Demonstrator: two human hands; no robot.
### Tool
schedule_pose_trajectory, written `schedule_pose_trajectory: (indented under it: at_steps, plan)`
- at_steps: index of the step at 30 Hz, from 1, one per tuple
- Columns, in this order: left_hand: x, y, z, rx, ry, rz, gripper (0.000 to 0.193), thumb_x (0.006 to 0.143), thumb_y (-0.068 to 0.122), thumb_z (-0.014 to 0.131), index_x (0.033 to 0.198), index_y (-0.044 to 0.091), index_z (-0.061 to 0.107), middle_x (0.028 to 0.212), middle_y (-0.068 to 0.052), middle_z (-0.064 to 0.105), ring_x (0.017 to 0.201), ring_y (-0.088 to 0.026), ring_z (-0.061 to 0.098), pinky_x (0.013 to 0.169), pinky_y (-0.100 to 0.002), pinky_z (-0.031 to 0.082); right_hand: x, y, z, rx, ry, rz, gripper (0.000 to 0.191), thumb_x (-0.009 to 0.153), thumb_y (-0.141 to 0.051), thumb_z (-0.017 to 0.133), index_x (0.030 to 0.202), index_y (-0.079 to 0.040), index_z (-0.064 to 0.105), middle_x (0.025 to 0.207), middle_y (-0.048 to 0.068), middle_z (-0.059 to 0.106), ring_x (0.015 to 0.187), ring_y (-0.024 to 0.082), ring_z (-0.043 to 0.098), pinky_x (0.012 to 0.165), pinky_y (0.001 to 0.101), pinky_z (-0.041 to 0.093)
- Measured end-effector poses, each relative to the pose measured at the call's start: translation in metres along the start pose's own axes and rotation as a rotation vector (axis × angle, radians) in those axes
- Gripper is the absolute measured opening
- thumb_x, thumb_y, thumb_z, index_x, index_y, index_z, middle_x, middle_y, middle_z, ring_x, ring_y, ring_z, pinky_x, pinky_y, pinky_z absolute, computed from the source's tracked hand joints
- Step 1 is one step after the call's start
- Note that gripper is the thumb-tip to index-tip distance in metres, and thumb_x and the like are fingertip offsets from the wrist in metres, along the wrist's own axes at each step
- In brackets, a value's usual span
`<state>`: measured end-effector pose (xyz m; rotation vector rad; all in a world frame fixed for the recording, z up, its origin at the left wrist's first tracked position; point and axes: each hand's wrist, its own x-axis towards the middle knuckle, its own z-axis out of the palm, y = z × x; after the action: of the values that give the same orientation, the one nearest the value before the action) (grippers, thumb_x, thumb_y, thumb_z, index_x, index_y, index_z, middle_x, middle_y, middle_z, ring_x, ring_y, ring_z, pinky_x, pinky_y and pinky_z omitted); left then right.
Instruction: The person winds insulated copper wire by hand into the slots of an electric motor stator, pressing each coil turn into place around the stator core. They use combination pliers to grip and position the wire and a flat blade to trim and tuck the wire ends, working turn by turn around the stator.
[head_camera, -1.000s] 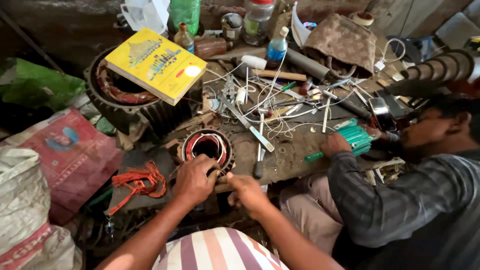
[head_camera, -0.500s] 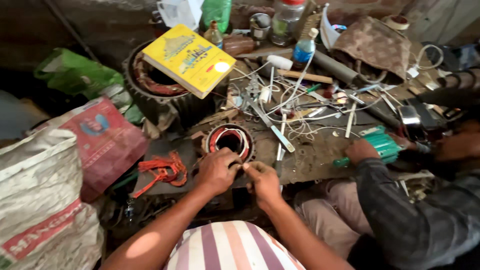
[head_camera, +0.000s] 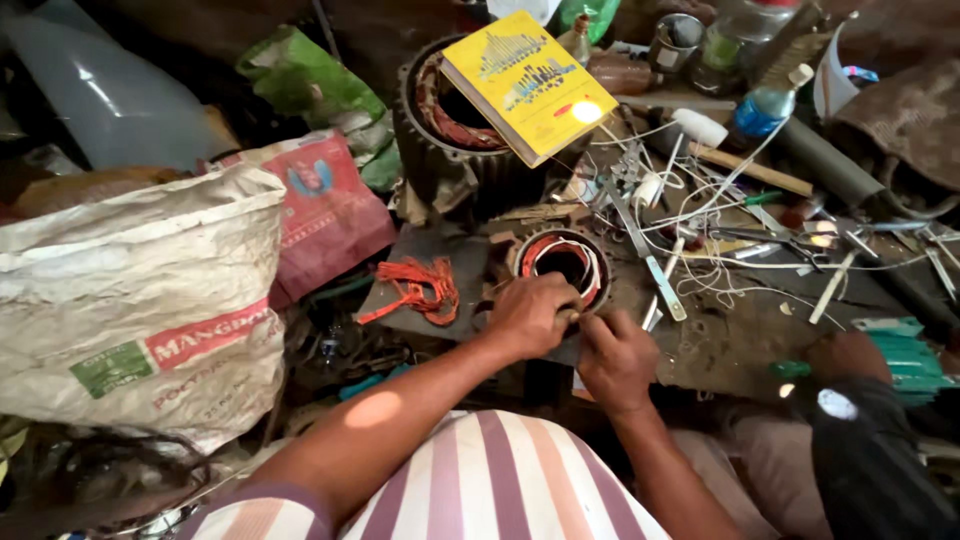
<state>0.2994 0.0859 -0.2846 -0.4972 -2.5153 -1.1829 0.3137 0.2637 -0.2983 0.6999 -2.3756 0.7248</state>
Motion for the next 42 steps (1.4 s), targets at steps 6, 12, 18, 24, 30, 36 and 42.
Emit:
schedule_pose_trajectory:
  at_steps: [6,12,18,24,30,36,42]
  plan:
    - [0.008,-0.001,0.002,0.025,-0.111,-0.074,0.009,0.084,0.024,0.072,0.085,0.015,0.074,0.089,-0.008,0.068,0.084,-0.035,0.068,0.071,-0.050,0.051,-0.001,0.005,0.012,0.643,-0.008,0.387,0.008,0.094,-0.001,0.069,0.100,-0.006,0.065,0.097,0.014,0.066,0.086,0.037,0.063,0.076,0.0419,0.052]
    - [0.016,-0.004,0.007,0.040,-0.147,-0.074,0.009,0.082,0.023,0.071,0.087,0.016,0.075,0.091,-0.007,0.070,0.086,-0.033,0.068,0.071,-0.050,0.051,0.002,0.011,-0.005,0.157,-0.064,0.080,0.017,0.082,-0.001,0.070,0.098,-0.008,0.068,0.104,0.016,0.065,0.085,0.037,0.066,0.070,0.0447,0.052]
    - [0.015,-0.003,0.016,0.086,-0.161,-0.026,0.012,0.084,0.025,0.074,0.091,0.015,0.075,0.090,-0.009,0.068,0.088,-0.035,0.067,0.073,-0.049,0.051,-0.007,0.025,-0.014,0.423,-0.159,0.275,0.017,0.093,-0.011,0.073,0.108,-0.008,0.067,0.104,0.010,0.066,0.088,0.033,0.066,0.071,0.0423,0.053]
    - [0.020,0.004,0.023,0.046,-0.173,-0.064,0.010,0.082,0.020,0.072,0.091,0.016,0.075,0.092,-0.008,0.069,0.090,-0.033,0.068,0.075,-0.046,0.052,-0.014,0.053,-0.005,1.207,-0.434,1.047,0.023,0.099,-0.032,0.060,0.105,-0.011,0.067,0.086,0.005,0.072,0.064,0.013,0.066,0.053,0.0282,0.050]
    - [0.023,0.015,0.017,0.044,-0.238,-0.106,0.008,0.082,0.021,0.073,0.089,0.017,0.075,0.090,-0.007,0.068,0.087,-0.032,0.068,0.073,-0.045,0.052,-0.018,0.068,0.009,1.330,-0.575,1.264,0.027,0.101,-0.032,0.063,0.094,-0.006,0.069,0.069,0.002,0.062,0.051,0.013,0.058,0.043,0.0258,0.038]
    - [0.024,0.017,0.016,0.101,-0.226,-0.091,0.009,0.080,0.021,0.074,0.089,0.017,0.074,0.088,-0.008,0.067,0.086,-0.034,0.067,0.072,-0.048,0.051,-0.011,0.062,0.005,0.823,-0.451,0.670,0.018,0.097,-0.025,0.069,0.092,-0.008,0.071,0.073,0.005,0.065,0.060,0.020,0.058,0.052,0.0368,0.044]
    - [0.022,0.017,0.020,0.104,-0.184,-0.096,0.008,0.081,0.019,0.075,0.088,0.017,0.074,0.088,-0.008,0.066,0.086,-0.035,0.066,0.073,-0.049,0.051,0.009,0.047,-0.026,-0.103,-0.352,-0.044,0.013,0.090,-0.024,0.071,0.088,-0.012,0.067,0.078,0.008,0.068,0.073,0.034,0.068,0.067,0.0498,0.052]
